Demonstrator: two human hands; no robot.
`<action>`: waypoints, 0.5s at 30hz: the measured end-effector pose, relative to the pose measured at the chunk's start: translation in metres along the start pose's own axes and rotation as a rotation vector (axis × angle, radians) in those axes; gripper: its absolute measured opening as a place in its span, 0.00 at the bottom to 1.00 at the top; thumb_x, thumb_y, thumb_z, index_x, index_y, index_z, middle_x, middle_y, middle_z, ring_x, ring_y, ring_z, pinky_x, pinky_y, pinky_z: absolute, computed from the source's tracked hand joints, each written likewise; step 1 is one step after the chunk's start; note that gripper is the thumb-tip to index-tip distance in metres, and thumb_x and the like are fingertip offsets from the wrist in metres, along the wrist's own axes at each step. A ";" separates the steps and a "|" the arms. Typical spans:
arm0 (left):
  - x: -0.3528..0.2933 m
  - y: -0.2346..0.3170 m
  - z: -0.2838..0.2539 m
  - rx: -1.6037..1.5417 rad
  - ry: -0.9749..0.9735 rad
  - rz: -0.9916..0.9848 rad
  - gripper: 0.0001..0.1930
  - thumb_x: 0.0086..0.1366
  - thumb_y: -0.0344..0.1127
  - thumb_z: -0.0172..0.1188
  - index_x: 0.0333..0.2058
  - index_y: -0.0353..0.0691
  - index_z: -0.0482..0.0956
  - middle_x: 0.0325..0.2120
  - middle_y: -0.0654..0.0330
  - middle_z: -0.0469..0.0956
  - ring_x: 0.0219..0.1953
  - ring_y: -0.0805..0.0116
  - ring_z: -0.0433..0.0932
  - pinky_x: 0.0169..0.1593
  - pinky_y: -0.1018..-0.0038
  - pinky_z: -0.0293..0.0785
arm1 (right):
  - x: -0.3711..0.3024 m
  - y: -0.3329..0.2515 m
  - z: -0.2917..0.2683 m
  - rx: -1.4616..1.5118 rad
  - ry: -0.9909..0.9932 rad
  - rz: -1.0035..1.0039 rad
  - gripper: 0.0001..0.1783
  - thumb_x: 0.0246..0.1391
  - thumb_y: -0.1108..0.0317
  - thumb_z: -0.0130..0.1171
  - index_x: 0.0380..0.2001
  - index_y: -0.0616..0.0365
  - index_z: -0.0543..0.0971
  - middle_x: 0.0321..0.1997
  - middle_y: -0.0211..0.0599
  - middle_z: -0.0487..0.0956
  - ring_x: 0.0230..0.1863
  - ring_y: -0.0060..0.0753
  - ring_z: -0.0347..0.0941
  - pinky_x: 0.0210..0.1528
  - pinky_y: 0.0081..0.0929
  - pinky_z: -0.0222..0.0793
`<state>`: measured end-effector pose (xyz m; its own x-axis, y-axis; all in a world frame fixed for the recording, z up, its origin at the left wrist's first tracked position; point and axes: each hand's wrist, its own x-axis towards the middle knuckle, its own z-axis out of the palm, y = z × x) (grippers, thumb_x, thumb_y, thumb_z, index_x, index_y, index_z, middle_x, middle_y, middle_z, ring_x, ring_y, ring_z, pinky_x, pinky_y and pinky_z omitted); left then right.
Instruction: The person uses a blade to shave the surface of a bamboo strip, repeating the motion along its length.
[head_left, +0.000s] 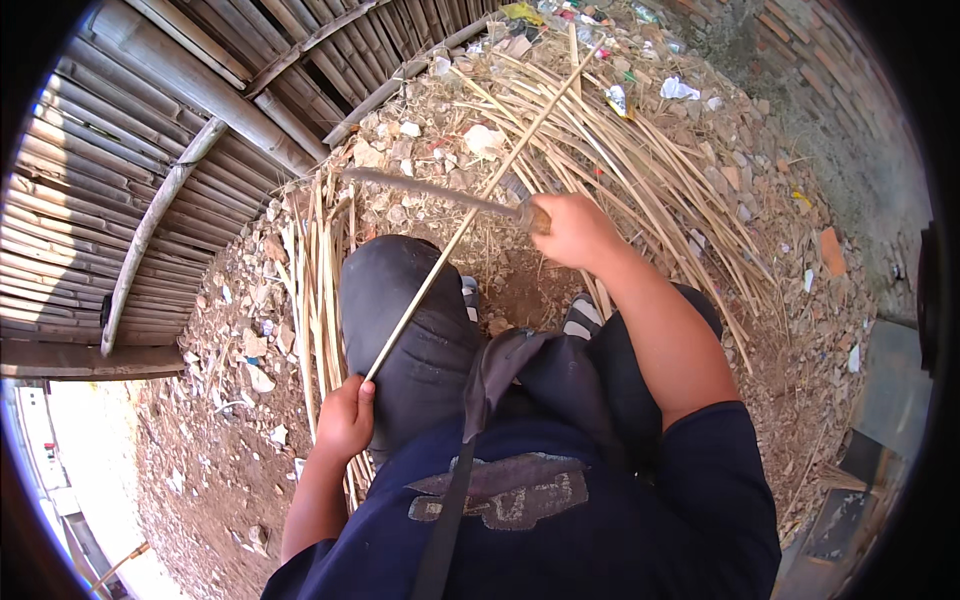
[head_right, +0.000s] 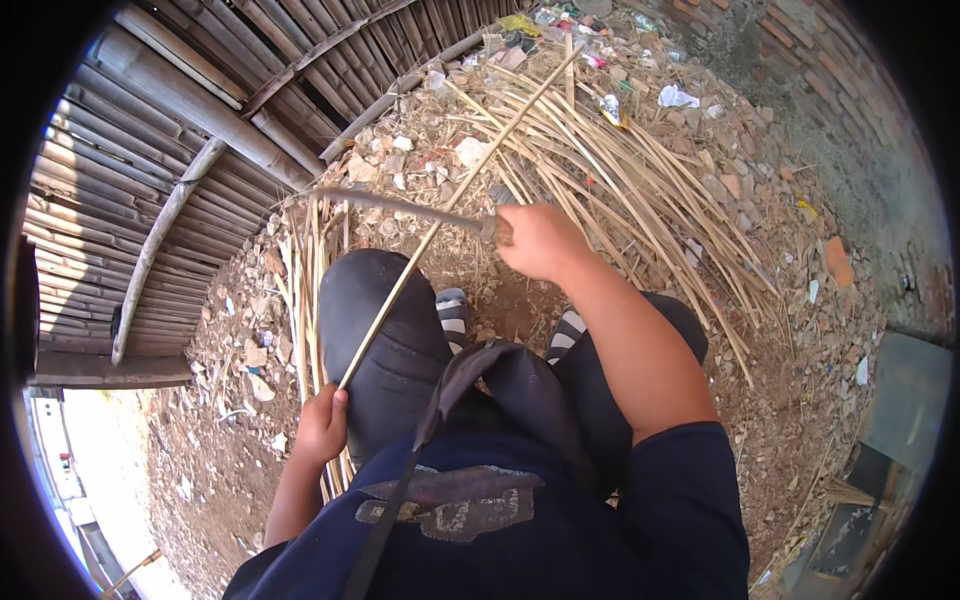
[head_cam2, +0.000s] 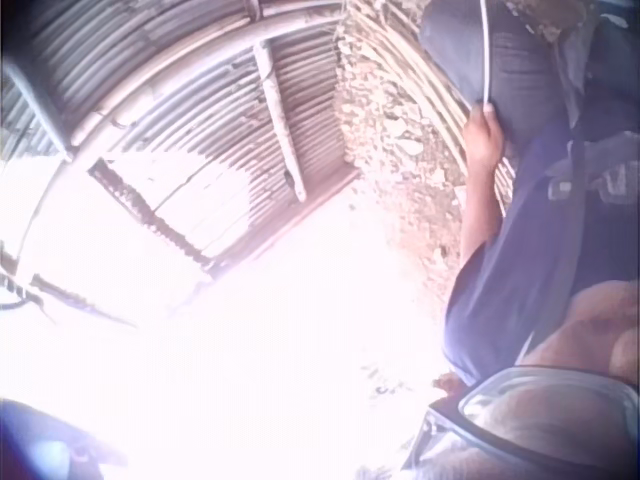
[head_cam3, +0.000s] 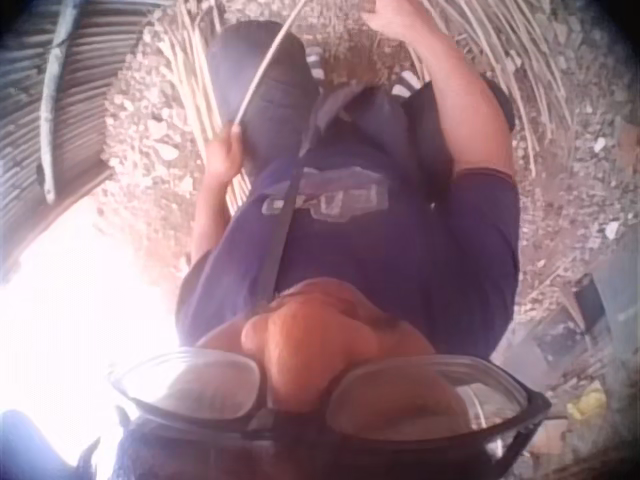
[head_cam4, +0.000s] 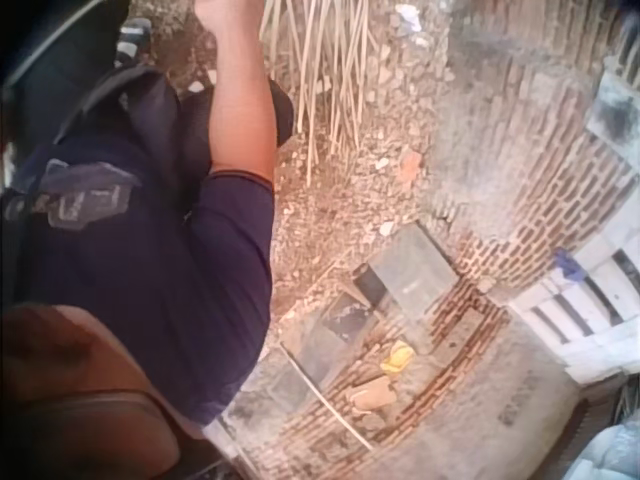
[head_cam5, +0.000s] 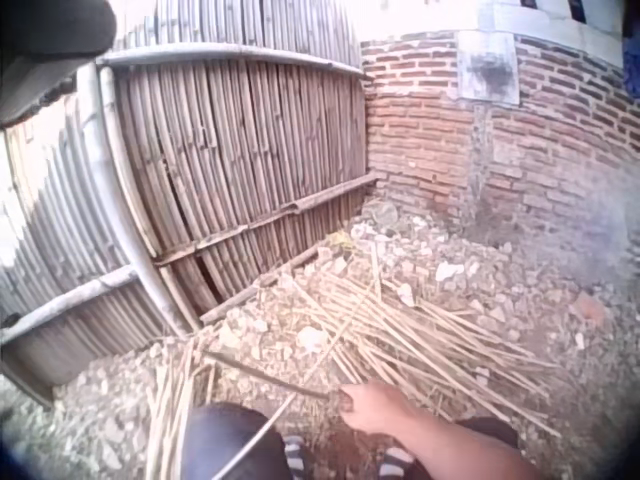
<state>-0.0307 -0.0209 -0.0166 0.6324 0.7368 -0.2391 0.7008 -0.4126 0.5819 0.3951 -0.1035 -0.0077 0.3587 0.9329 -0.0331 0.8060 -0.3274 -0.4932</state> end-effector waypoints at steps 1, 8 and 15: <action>0.003 0.005 -0.005 0.001 0.012 0.014 0.19 0.78 0.45 0.49 0.32 0.35 0.72 0.22 0.41 0.75 0.28 0.33 0.75 0.32 0.51 0.69 | 0.010 0.017 -0.003 0.127 0.063 0.154 0.17 0.48 0.64 0.67 0.42 0.56 0.82 0.30 0.50 0.83 0.34 0.57 0.80 0.39 0.46 0.75; -0.001 0.009 -0.010 0.063 -0.012 0.003 0.19 0.78 0.45 0.48 0.31 0.36 0.71 0.21 0.40 0.76 0.29 0.33 0.76 0.33 0.47 0.69 | -0.007 -0.020 -0.004 -0.061 -0.031 0.032 0.13 0.49 0.65 0.65 0.39 0.55 0.80 0.31 0.47 0.83 0.36 0.57 0.81 0.40 0.49 0.76; -0.001 0.009 0.004 0.182 0.107 0.056 0.17 0.77 0.42 0.50 0.31 0.37 0.69 0.18 0.40 0.74 0.25 0.31 0.75 0.30 0.45 0.68 | 0.001 0.004 -0.022 0.006 -0.026 0.098 0.15 0.50 0.61 0.67 0.40 0.54 0.82 0.34 0.49 0.84 0.40 0.57 0.81 0.43 0.49 0.77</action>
<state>-0.0236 -0.0277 -0.0146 0.6401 0.7588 -0.1207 0.7197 -0.5372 0.4399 0.4092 -0.1067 0.0099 0.4237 0.8998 -0.1038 0.7646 -0.4167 -0.4916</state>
